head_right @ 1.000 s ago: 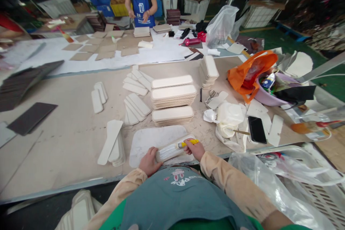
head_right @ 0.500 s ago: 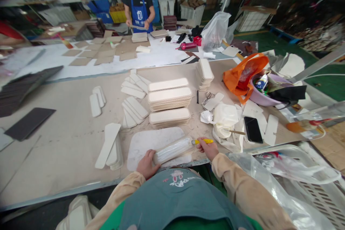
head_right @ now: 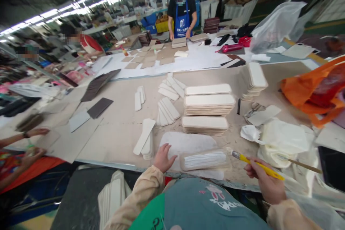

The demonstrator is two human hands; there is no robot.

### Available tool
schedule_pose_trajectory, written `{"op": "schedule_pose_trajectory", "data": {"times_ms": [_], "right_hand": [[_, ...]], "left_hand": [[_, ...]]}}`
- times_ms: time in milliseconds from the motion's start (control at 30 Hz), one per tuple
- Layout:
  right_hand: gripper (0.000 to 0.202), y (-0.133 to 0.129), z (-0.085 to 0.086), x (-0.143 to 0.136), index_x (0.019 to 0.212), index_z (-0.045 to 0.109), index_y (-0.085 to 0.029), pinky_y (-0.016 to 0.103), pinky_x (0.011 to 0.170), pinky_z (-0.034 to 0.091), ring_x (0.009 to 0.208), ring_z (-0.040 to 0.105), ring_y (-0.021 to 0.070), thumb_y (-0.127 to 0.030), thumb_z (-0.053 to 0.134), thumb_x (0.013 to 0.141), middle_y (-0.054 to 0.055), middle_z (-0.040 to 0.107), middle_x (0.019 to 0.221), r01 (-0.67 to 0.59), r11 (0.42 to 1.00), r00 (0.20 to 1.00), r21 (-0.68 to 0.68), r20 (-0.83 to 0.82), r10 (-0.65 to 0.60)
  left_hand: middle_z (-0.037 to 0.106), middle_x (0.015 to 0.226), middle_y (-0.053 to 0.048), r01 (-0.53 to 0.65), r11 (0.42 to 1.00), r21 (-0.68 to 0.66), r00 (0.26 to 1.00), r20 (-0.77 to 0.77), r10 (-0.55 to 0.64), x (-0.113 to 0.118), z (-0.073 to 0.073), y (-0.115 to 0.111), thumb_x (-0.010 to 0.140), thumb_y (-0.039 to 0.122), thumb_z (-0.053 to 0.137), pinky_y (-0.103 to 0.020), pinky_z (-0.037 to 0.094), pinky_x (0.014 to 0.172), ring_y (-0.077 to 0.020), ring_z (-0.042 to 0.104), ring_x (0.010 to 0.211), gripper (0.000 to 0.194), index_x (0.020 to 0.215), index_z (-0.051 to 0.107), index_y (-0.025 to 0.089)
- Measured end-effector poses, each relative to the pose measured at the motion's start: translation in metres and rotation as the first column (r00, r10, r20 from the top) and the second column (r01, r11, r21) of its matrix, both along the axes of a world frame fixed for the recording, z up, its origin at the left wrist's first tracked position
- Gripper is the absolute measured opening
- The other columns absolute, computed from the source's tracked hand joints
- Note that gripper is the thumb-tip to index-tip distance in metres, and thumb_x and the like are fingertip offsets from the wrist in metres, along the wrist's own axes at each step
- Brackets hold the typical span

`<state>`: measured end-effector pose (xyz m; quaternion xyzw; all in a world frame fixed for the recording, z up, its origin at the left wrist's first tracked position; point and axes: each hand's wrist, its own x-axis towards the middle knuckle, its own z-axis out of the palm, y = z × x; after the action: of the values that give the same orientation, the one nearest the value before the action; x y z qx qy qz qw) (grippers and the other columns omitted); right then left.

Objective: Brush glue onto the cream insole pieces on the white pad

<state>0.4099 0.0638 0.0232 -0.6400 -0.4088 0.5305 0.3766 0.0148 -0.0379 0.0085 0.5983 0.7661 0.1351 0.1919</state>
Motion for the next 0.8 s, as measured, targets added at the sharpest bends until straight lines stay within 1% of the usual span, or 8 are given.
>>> {"op": "schedule_pose_trajectory", "data": {"times_ms": [100,167,233,300,400,567,700,800], "right_hand": [[0.023,-0.002,0.000,0.005,0.084,0.056,-0.029,0.043,0.049,0.044,0.053,0.053,0.0216,-0.047,0.060,0.072,0.013,0.056,0.071,0.047,0.997,0.999,0.062,-0.009,-0.046],[0.022,-0.002,0.001,0.006,0.079,0.053,-0.030,0.044,0.048,0.043,0.052,0.052,0.0219,-0.050,0.060,0.072,0.013,0.055,0.071,0.095,0.992,0.995,0.082,-0.008,-0.095],[0.023,-0.001,0.002,0.006,0.075,0.051,-0.030,0.044,0.048,0.043,0.052,0.052,0.0221,-0.053,0.058,0.074,0.013,0.055,0.070,0.146,0.985,0.989,0.090,0.000,-0.146],[0.025,0.000,0.002,0.006,0.075,0.051,-0.030,0.044,0.048,0.044,0.051,0.053,0.0222,-0.054,0.056,0.075,0.012,0.056,0.070,0.164,0.980,0.986,0.109,0.011,-0.166],[0.028,-0.002,0.002,0.003,0.079,0.054,-0.028,0.044,0.049,0.048,0.053,0.055,0.0231,-0.055,0.059,0.074,0.010,0.059,0.071,0.131,0.980,0.990,0.147,0.025,-0.136],[0.029,-0.008,0.008,-0.006,0.079,0.058,-0.027,0.042,0.047,0.051,0.055,0.057,0.0231,-0.056,0.061,0.073,0.008,0.061,0.072,0.099,0.980,0.993,0.170,0.051,-0.109],[0.036,-0.013,0.019,-0.014,0.088,0.058,-0.023,0.037,0.049,0.053,0.058,0.058,0.0203,-0.056,0.062,0.073,0.009,0.064,0.078,0.161,0.970,0.982,0.183,0.072,-0.177],[0.043,-0.014,0.027,-0.019,0.099,0.056,-0.021,0.033,0.051,0.053,0.060,0.060,0.0180,-0.056,0.061,0.075,0.007,0.065,0.082,0.185,0.961,0.980,0.205,0.035,-0.196]], "left_hand": [[0.048,0.128,-0.014,-0.260,0.963,0.065,0.952,-0.148,0.267,-0.046,0.013,0.002,0.084,0.045,0.044,-0.045,0.031,0.104,-0.0276,0.040,0.122,0.045,0.120,0.049,0.017],[0.053,0.124,-0.013,-0.362,0.931,0.051,0.908,-0.206,0.365,-0.078,0.019,0.002,0.086,0.041,0.042,-0.045,0.034,0.101,-0.0271,0.043,0.121,0.040,0.119,0.051,0.019],[0.057,0.118,-0.012,-0.412,0.911,0.004,0.879,-0.264,0.398,-0.103,0.022,0.001,0.087,0.041,0.042,-0.042,0.038,0.096,-0.0260,0.048,0.116,0.038,0.115,0.054,0.019],[0.062,0.111,-0.011,-0.411,0.909,-0.067,0.878,-0.298,0.375,-0.119,0.022,0.000,0.087,0.042,0.042,-0.036,0.041,0.090,-0.0233,0.055,0.107,0.036,0.109,0.057,0.018],[0.067,0.101,-0.010,-0.388,0.912,-0.132,0.892,-0.302,0.336,-0.129,0.020,0.000,0.087,0.040,0.043,-0.028,0.044,0.080,-0.0190,0.062,0.092,0.032,0.102,0.061,0.017],[0.069,0.097,-0.009,-0.386,0.917,-0.101,0.885,-0.321,0.337,-0.134,0.022,0.001,0.089,0.031,0.039,-0.026,0.043,0.074,-0.0166,0.063,0.085,0.030,0.092,0.066,0.018],[0.068,0.095,-0.011,-0.389,0.921,-0.023,0.867,-0.347,0.358,-0.138,0.042,-0.004,0.090,0.029,0.035,-0.028,0.043,0.075,-0.0190,0.062,0.089,0.033,0.087,0.066,0.017],[0.067,0.096,-0.008,-0.379,0.901,0.212,0.859,-0.281,0.428,-0.129,0.063,-0.001,0.090,0.036,0.036,-0.028,0.044,0.074,-0.0194,0.061,0.089,0.033,0.094,0.065,0.020]]}}
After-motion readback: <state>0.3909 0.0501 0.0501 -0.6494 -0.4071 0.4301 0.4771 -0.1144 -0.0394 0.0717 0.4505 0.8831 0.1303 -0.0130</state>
